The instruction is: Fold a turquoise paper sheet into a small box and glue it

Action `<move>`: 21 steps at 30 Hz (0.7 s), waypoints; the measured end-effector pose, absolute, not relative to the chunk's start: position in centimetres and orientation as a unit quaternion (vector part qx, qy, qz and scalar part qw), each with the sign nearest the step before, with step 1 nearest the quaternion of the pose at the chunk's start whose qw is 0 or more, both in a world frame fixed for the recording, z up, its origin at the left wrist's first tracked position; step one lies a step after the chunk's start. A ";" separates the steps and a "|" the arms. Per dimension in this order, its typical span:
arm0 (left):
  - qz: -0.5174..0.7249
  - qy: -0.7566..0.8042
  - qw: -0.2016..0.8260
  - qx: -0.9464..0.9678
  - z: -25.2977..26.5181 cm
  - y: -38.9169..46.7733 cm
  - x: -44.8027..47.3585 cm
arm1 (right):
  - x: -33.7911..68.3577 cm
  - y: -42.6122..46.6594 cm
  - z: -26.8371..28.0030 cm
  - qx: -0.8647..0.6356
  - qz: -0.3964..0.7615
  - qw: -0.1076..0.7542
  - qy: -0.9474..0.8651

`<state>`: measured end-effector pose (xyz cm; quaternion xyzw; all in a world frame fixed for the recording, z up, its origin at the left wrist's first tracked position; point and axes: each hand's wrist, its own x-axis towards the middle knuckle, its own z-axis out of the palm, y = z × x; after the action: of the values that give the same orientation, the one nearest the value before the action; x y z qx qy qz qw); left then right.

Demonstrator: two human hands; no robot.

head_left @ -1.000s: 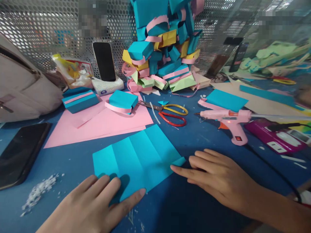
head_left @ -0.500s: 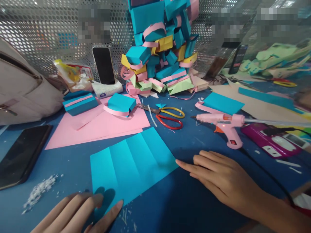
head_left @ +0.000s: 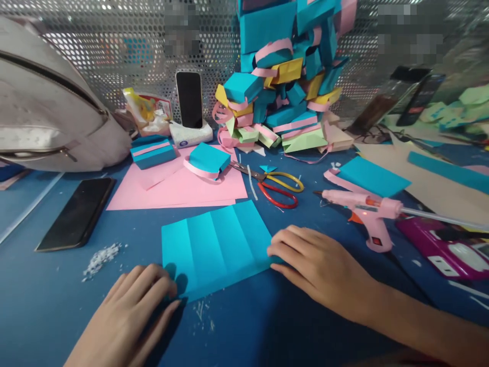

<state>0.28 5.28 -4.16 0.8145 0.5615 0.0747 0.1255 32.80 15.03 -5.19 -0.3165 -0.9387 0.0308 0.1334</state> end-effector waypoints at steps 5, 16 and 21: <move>0.042 0.549 0.163 0.819 -4.0 7.2 0.9 | 31.2 16.1 -6.7 -0.313 0.050 0.095 -0.944; 0.066 0.514 0.099 0.849 -4.7 7.8 0.8 | 30.8 16.4 -7.3 -0.304 0.020 0.083 -0.949; 0.074 0.475 -0.017 0.876 -4.9 8.3 0.9 | 30.9 16.1 -7.5 -0.311 -0.014 0.076 -0.947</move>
<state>0.87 8.26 -4.86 0.8765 0.4754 0.0742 -0.0171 30.87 16.14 -7.55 -0.3114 -0.9471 -0.0137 0.0762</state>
